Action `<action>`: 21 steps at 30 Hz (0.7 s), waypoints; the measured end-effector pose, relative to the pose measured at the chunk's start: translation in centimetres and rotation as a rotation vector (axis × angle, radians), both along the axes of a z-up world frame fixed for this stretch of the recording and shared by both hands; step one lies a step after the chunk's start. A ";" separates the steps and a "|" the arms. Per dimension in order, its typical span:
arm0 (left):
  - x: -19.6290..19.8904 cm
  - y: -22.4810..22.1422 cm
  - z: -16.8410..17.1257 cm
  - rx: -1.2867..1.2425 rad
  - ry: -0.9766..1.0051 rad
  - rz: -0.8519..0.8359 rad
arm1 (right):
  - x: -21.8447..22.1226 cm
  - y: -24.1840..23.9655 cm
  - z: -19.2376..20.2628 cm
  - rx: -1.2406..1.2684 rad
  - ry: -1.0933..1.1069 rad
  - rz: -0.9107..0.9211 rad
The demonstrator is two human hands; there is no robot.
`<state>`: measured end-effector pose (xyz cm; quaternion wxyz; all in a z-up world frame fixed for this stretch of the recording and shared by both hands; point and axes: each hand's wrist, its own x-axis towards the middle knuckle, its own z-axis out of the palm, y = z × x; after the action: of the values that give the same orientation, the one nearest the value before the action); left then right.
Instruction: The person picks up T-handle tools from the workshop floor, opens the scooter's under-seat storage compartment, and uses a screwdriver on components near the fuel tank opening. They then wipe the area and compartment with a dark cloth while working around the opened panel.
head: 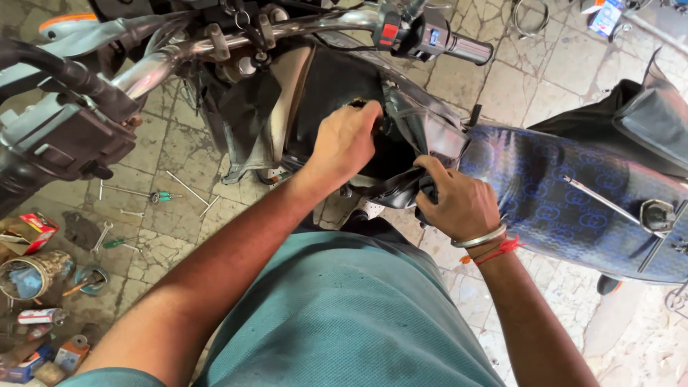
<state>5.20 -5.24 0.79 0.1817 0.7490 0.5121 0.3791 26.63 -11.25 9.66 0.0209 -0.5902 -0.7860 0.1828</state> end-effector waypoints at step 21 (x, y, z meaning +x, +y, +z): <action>-2.5 -2.3 2.3 -0.023 0.196 -0.057 | 0.1 -0.2 -0.3 -0.034 0.024 -0.018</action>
<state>2.69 -7.56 3.10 0.1498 0.7947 0.5102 0.2927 26.75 -11.42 9.38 0.0222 -0.5952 -0.7772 0.2030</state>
